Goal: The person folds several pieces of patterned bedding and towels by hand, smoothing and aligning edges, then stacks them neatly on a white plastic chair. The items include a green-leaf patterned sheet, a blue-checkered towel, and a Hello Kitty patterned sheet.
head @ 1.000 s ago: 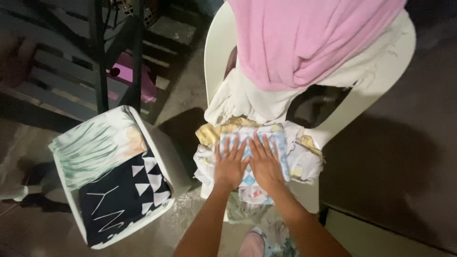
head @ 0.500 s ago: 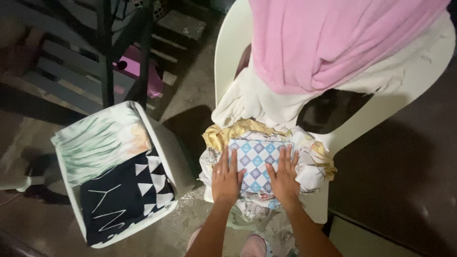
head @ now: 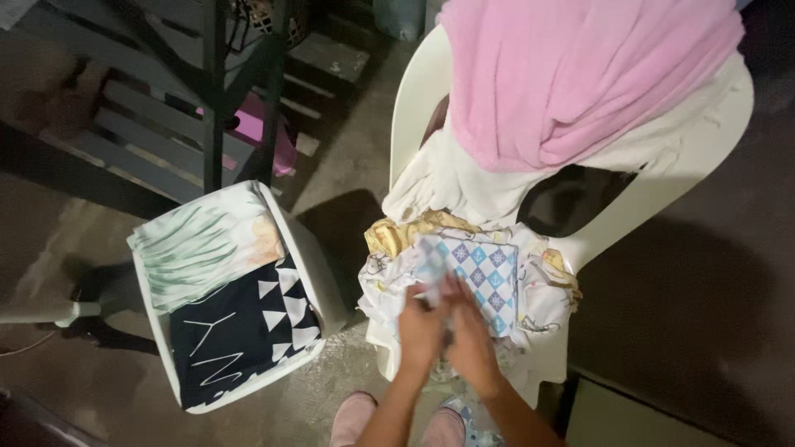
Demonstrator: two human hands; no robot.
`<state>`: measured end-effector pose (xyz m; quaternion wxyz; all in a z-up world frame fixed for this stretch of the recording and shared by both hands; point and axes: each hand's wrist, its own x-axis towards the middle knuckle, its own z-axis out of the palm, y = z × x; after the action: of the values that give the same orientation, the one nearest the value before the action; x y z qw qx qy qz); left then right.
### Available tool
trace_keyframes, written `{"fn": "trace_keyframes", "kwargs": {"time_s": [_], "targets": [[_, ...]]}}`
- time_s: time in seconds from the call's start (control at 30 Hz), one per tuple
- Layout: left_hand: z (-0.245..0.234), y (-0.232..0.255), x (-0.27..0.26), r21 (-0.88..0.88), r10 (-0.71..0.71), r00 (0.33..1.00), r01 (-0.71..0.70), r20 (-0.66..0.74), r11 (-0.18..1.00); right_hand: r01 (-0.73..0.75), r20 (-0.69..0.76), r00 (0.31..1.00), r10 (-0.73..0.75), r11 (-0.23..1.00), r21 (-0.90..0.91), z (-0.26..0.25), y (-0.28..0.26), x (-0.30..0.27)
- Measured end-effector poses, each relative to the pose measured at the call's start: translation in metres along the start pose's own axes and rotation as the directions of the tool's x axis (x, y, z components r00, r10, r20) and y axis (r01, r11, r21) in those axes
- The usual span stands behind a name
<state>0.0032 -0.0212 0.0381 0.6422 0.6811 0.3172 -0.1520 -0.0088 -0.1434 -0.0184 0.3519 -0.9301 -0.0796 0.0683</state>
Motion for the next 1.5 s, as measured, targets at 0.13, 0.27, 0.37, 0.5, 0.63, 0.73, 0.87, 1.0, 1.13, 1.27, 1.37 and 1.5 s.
{"fn": "trace_keyframes", "kwargs": {"time_s": [0.13,0.27,0.37,0.5,0.63,0.73,0.87,1.0,1.13,1.27,1.37,1.5], "targets": [[0.008,0.03,-0.029,-0.348,0.558,0.829,-0.521,0.01,0.78,-0.331,-0.218,0.833,0.508,0.774,0.54,-0.028,0.016,0.018],[-0.014,0.058,-0.017,-0.081,0.561,0.828,-0.561,-0.021,0.824,-0.075,-0.165,0.845,0.508,0.419,0.905,-0.121,0.023,0.021],[-0.041,0.066,0.011,-0.241,0.36,0.835,-0.28,0.417,0.929,0.108,-0.186,0.974,-0.133,0.985,-0.134,-0.187,0.014,0.012],[-0.035,0.037,0.029,-0.448,0.324,0.579,0.081,0.748,0.89,-0.017,-0.192,0.978,0.085,0.944,0.329,-0.185,0.005,0.023],[-0.023,-0.004,0.036,-0.217,0.08,0.8,0.063,0.594,0.974,-0.207,-0.262,0.872,0.414,0.796,0.569,-0.112,0.016,0.038],[-0.017,-0.028,0.029,-0.092,0.053,0.883,-0.011,0.467,0.996,0.001,-0.424,0.905,-0.034,0.997,-0.078,-0.084,0.027,0.031],[-0.004,-0.044,0.011,0.082,0.229,0.921,-0.267,0.314,0.96,0.151,-0.184,0.948,-0.259,0.877,-0.457,-0.082,0.021,0.041],[0.011,-0.043,-0.005,0.517,0.431,0.9,-0.401,0.067,0.756,0.271,0.176,0.96,-0.22,0.888,-0.371,-0.086,0.008,0.086],[0.024,-0.034,-0.018,0.699,0.406,0.909,-0.351,0.095,0.624,0.224,0.218,0.957,-0.19,0.963,-0.146,-0.084,0.012,0.111],[0.034,-0.034,-0.03,0.644,0.497,0.867,-0.401,0.037,0.651,0.248,0.217,0.946,-0.242,0.969,-0.002,-0.078,0.02,0.125],[0.042,-0.048,-0.041,0.621,0.539,0.842,-0.411,-0.021,0.667,0.217,0.219,0.958,-0.184,0.967,-0.134,-0.076,0.024,0.133],[0.046,-0.078,-0.061,0.468,0.413,0.908,-0.338,-0.065,0.817,0.091,0.185,0.982,-0.031,0.94,-0.329,-0.069,0.024,0.134]]}}
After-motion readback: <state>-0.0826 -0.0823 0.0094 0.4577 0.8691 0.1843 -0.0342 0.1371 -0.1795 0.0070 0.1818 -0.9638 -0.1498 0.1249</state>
